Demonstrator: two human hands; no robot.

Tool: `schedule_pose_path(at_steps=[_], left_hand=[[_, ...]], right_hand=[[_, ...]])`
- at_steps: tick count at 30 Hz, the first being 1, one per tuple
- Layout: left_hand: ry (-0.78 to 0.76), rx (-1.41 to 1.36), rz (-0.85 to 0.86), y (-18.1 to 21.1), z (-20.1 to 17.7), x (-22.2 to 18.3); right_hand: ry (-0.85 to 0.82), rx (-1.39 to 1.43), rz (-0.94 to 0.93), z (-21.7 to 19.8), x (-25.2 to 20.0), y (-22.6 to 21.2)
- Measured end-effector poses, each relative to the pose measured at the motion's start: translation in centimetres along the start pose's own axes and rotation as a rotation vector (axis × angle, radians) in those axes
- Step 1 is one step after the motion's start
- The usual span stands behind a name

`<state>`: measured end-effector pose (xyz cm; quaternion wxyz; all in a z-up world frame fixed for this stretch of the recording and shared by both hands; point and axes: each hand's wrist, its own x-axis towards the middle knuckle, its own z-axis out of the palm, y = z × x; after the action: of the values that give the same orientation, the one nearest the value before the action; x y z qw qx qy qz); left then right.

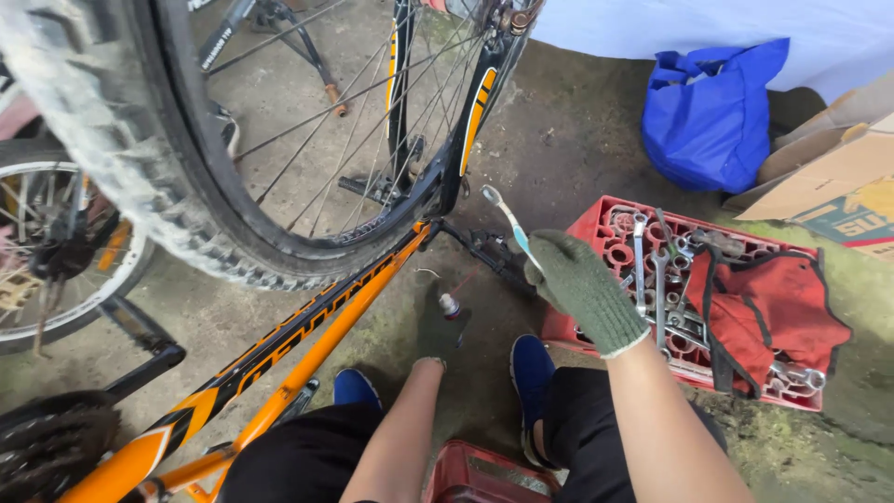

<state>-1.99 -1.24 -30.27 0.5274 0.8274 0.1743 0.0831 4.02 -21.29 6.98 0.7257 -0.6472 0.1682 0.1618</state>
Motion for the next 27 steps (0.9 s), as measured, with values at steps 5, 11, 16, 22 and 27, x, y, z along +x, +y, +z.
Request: schedule_pose_path(at_steps=[5,11,16,22,27], left_hand=[[-0.311,0.228,-0.436,5.5,-1.6,-1.0],[-0.356,0.319,-0.432,-1.2,0.6,0.0],[-0.468,0.426,-0.462,-1.7,-1.2,-0.7],[-0.517,0.455,-0.304,5.7,-3.9,-0.5],[-0.433,0.501,0.051,13.6,-8.0,-0.8]], right_hand=[[0.055,0.275,0.110,1.9,-0.8,-1.3],[-0.048,-0.511,-0.299,4.8,-1.1,1.2],[-0.034,-0.818,-0.337,7.8,-2.1,0.8],[-0.060,-0.948,-0.694,11.2,-2.7,0.4],[-0.021,-0.951,-0.740,12.4,-0.2,3.5]])
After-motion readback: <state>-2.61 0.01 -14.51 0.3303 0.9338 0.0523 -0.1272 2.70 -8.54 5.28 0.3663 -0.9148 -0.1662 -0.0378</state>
